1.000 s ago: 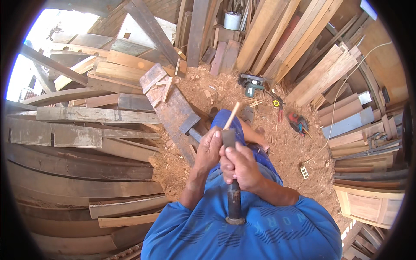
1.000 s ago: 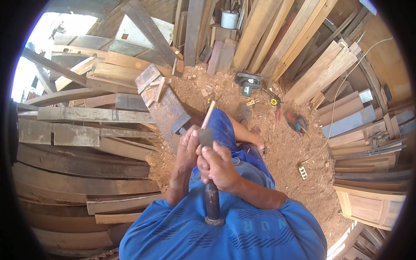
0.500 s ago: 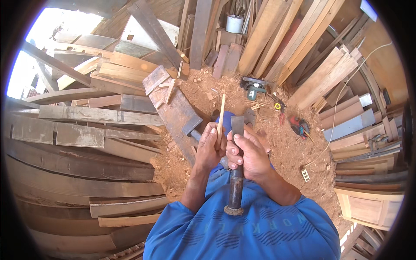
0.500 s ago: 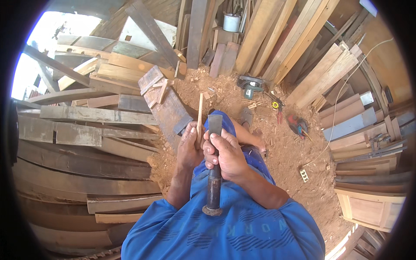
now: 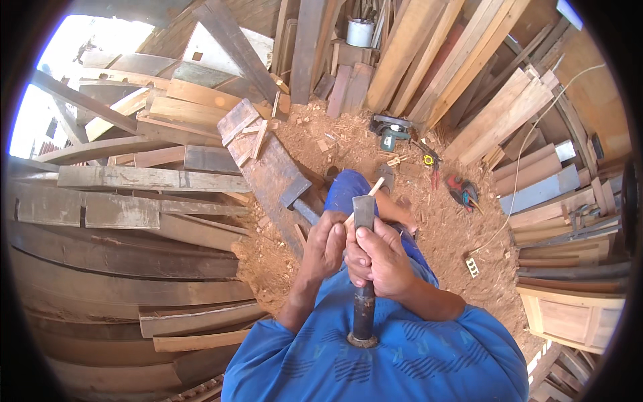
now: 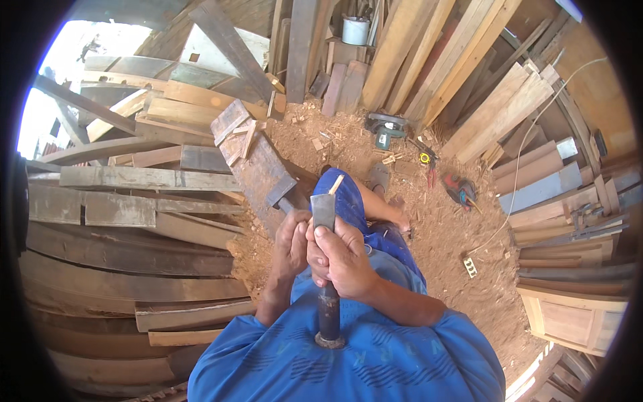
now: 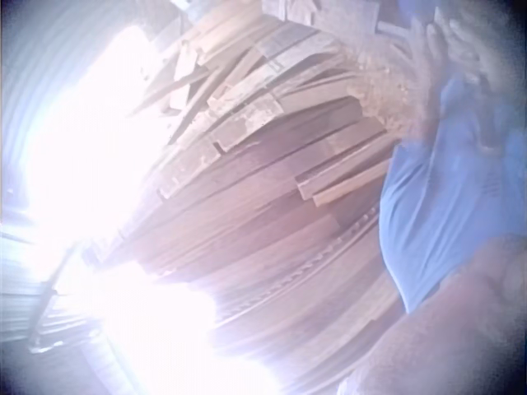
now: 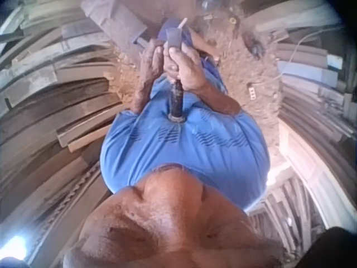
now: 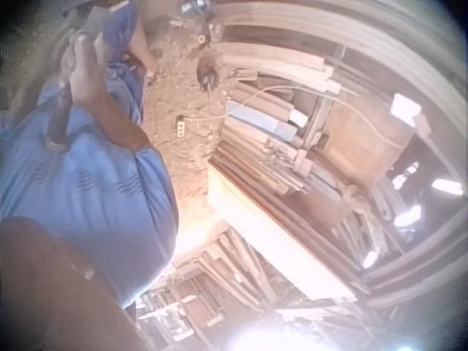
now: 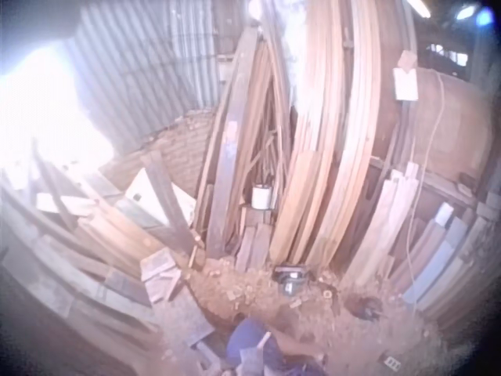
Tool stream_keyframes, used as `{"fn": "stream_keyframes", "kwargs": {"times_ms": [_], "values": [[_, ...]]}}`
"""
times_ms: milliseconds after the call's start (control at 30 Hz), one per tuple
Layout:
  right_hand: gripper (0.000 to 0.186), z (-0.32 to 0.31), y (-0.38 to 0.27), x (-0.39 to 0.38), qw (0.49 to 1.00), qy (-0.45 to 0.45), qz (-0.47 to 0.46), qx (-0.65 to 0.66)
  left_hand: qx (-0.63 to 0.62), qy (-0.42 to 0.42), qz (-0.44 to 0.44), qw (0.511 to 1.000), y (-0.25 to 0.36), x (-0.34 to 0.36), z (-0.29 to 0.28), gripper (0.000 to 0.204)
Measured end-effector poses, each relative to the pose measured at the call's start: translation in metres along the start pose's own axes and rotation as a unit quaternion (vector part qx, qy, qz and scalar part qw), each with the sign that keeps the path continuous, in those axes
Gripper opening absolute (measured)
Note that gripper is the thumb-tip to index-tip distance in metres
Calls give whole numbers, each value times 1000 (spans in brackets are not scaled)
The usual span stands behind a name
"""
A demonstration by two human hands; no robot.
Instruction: The person shapes a small piece of wood using a chisel and their hands, repeatedly removing thin shavings from the end and sides of the wooden stick.
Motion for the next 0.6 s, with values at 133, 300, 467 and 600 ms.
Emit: {"fn": "stream_keyframes", "kwargs": {"times_ms": [133, 300, 467, 600], "values": [[17, -4, 2, 1, 1000, 8, -9, -9, -72, 41, -89, 993, -21, -10, 5, 23], [17, -6, 16, 9, 997, 9, 71, 24, -144, 53, -123, 981, -7, 26, 2, 27], [18, -7, 14, 10, 997, -24, 61, 26, 50, 8, -9, 999, -4, 41, -9, 24], [18, -5, 11, 5, 998, -13, 54, 0, 98, 27, 20, 995, 9, 35, -13, 22]]}}
Point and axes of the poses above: each hand's wrist, its own x-axis towards the middle knuckle, its own z-axis out of the palm, y = z × x, the point moved 4 cm from there along x, towards the middle knuckle, and after that the axes turned 4 degrees about x, right-handed, at the moved point
